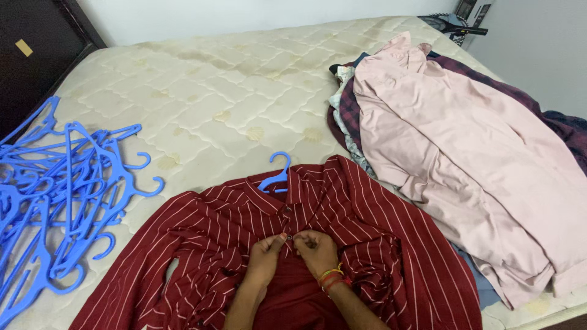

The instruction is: The person buttons a red striped shirt laid on a bed, places it on a blue hanger, and hangs it in a wardrobe. The person handles the shirt and hanger by hand throughout the task.

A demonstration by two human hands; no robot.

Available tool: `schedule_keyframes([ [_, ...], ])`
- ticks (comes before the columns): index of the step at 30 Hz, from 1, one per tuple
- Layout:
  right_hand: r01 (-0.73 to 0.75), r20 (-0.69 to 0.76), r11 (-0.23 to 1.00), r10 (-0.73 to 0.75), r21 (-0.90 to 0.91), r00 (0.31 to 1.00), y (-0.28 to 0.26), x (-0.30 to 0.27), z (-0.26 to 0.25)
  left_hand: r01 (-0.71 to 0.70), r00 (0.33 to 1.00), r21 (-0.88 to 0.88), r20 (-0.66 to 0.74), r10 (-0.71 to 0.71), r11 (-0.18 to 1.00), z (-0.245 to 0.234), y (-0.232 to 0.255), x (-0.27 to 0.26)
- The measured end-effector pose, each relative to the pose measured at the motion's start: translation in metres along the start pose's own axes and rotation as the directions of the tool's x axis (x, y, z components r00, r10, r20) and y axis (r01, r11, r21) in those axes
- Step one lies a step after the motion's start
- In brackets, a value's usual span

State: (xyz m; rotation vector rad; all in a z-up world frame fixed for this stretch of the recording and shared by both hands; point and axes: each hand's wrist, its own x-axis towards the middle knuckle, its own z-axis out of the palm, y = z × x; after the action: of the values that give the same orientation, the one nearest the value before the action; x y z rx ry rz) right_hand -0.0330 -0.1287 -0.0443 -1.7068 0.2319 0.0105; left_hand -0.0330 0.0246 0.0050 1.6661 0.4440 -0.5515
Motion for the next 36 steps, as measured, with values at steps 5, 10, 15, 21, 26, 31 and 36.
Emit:
schedule_keyframes([
  [5,0.015,0.062,1.000,-0.016,0.011,0.998,-0.001,-0.001,-0.005,-0.070,0.992,-0.030,0.105,0.073,0.997,-0.009,-0.003,0.003],
  [10,0.126,0.078,0.980,-0.139,0.154,0.987,-0.008,-0.015,-0.009,-0.100,0.995,0.016,0.029,0.099,0.995,-0.001,0.001,0.001],
  [15,0.201,0.007,0.979,-0.201,-0.019,0.980,-0.029,-0.028,-0.005,-0.243,0.969,0.092,-0.029,0.247,0.966,0.007,0.017,-0.006],
  [21,0.536,-0.113,0.732,-0.628,-0.420,0.770,-0.066,-0.014,-0.012,-0.351,0.934,0.055,-0.044,0.354,0.935,-0.009,0.084,0.014],
  [26,0.238,-0.067,0.855,-0.301,-0.461,0.951,-0.062,0.000,-0.010,-0.378,0.897,0.203,-0.159,0.412,0.903,-0.005,0.093,0.033],
  [31,0.430,0.019,0.741,-0.492,-0.516,0.870,-0.040,-0.007,-0.001,-0.391,0.852,0.542,-0.092,0.515,0.744,-0.010,0.054,0.026],
  [36,0.426,-0.003,0.700,-0.521,-0.574,0.853,-0.050,-0.017,0.002,-0.516,0.612,0.621,-0.215,0.761,0.590,-0.020,0.034,-0.024],
])
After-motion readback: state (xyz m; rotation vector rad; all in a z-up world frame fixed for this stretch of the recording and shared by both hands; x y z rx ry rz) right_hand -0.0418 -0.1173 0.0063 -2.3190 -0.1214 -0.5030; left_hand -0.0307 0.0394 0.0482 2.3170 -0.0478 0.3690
